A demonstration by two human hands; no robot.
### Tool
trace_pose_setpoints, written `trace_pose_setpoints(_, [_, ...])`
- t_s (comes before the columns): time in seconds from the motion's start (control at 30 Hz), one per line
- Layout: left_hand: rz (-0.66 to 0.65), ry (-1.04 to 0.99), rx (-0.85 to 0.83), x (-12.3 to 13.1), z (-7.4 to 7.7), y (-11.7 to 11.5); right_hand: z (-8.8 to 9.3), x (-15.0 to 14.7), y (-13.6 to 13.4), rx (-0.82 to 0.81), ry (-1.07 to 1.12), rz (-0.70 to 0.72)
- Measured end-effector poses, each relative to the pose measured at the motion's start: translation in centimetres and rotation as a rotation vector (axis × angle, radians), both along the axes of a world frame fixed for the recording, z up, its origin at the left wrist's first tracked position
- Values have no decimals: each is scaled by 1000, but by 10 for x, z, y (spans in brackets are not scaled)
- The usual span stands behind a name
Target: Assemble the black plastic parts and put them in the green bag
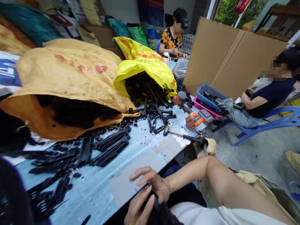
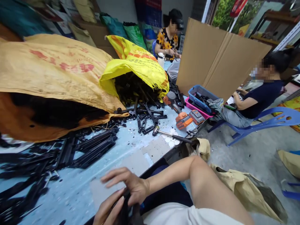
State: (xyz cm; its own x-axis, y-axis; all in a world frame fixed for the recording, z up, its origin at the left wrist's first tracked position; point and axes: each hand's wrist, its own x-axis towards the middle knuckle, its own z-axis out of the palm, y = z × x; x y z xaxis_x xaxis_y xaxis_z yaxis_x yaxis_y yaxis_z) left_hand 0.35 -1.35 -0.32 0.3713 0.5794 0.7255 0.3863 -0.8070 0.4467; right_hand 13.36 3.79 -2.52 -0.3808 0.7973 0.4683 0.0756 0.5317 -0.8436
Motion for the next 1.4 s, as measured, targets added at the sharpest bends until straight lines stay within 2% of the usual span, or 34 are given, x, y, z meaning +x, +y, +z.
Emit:
trace_pose_setpoints(0.07, [103, -6, 103, 11, -5, 10, -1, 2, 8, 27, 16, -96])
trace_pose_setpoints(0.13, [213, 56, 115, 14, -12, 29, 3, 15, 29, 40, -118, -181])
trace_pose_setpoints(0.17, [280, 148, 114, 12, -16, 42, 5, 24, 46, 81, -228, -191])
trace_pose_setpoints(0.23, [381, 382, -3, 0, -23, 69, 8, 42, 89, 164, -399, -227])
trace_pose_setpoints(0.33, [439, 624, -174, -19, -29, 107, 12, 54, 159, 194, -586, -354])
trace_pose_setpoints(0.4, [452, 687, -215, -24, -27, 129, 20, 47, 194, 241, -703, -311])
trace_pose_setpoints(0.5, [470, 720, -263, -20, -21, 153, 35, 19, 230, 320, -873, -205])
trace_pose_setpoints(0.57, [505, 719, -301, -16, -17, 161, 44, -7, 250, 350, -992, -182])
trace_pose_setpoints(0.67, [557, 661, -311, -18, -12, 160, 53, -37, 282, 375, -1149, -223])
trace_pose_setpoints(0.73, [623, 596, -301, -31, -10, 156, 54, -47, 301, 367, -1185, -280])
trace_pose_setpoints(0.83, [805, 497, -343, -67, -7, 159, 53, -51, 321, 341, -1153, -323])
trace_pose_setpoints(0.9, [929, 461, -419, -96, -4, 171, 53, -51, 326, 351, -1120, -299])
trace_pose_setpoints(0.97, [978, 485, -481, -120, -2, 188, 56, -53, 323, 380, -1084, -260])
trace_pose_setpoints(1.07, [861, 638, -496, -140, -1, 217, 64, -57, 306, 410, -1018, -180])
trace_pose_setpoints(1.13, [781, 735, -516, -142, 0, 232, 68, -56, 285, 277, -902, -60])
trace_pose_setpoints(1.2, [773, 769, -545, -140, 1, 242, 68, -50, 259, 36, -706, 65])
trace_pose_setpoints(1.27, [813, 716, -550, -136, 4, 241, 66, -39, 229, -159, -509, 143])
trace_pose_setpoints(1.3, [828, 660, -530, -132, 5, 236, 64, -31, 213, -202, -440, 169])
trace_pose_setpoints(1.33, [835, 589, -497, -127, 7, 228, 61, -23, 197, -209, -402, 188])
trace_pose_setpoints(1.4, [806, 437, -418, -113, 9, 204, 56, -6, 165, -121, -439, 179])
